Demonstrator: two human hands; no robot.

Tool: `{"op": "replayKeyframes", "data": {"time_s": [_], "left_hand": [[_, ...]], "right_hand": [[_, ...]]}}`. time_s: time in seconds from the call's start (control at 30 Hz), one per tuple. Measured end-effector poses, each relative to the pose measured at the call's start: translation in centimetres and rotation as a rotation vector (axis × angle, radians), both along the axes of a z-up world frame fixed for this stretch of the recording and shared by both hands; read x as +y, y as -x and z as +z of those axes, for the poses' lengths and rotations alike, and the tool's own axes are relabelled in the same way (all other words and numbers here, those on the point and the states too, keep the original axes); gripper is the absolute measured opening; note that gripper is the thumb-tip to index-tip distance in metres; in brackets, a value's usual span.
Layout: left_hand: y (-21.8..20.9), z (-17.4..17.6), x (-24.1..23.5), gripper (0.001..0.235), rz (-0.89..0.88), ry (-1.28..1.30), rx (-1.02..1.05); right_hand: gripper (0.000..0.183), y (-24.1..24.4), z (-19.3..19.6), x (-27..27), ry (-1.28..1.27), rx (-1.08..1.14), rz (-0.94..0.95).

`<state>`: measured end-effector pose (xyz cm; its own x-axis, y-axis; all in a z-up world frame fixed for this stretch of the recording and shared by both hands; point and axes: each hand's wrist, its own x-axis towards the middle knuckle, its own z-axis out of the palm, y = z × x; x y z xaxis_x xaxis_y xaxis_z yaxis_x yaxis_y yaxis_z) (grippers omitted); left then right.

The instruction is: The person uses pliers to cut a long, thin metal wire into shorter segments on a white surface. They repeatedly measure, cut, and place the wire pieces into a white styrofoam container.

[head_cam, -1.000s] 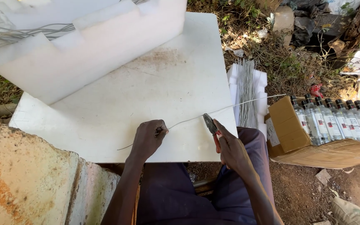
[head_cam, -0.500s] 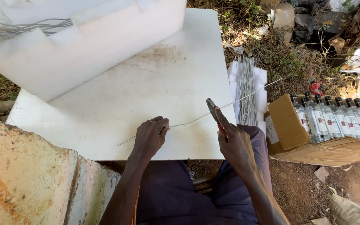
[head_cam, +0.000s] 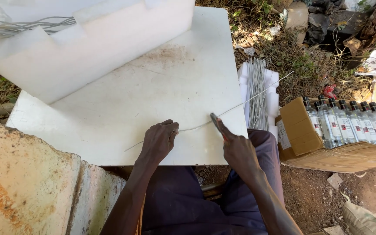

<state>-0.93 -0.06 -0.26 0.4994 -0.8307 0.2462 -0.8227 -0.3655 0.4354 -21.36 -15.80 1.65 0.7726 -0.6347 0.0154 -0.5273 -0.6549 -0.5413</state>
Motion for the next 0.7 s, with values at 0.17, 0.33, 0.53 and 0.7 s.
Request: {"op": "replayKeyframes", "data": {"time_s": [0.17, 0.33, 0.53, 0.7], "left_hand": [[0.2, 1.5, 0.2, 0.016, -0.002, -0.040, 0.023], [0.1, 2.2, -0.2, 0.015, -0.006, -0.044, 0.069], [0.5, 2.9, -0.3, 0.017, -0.013, -0.092, 0.124], [1.0, 1.7, 0.8, 0.017, -0.052, 0.004, 0.233]], "right_hand": [[0.070, -0.5, 0.5, -0.4, 0.033, 0.080, 0.036], [0.071, 0.3, 0.5, 0.0, -0.066, 0.011, 0.012], [0.071, 0.4, -0.1, -0.4, -0.106, 0.008, 0.016], [0.074, 0.8, -1.2, -0.9, -0.134, -0.136, 0.061]]}}
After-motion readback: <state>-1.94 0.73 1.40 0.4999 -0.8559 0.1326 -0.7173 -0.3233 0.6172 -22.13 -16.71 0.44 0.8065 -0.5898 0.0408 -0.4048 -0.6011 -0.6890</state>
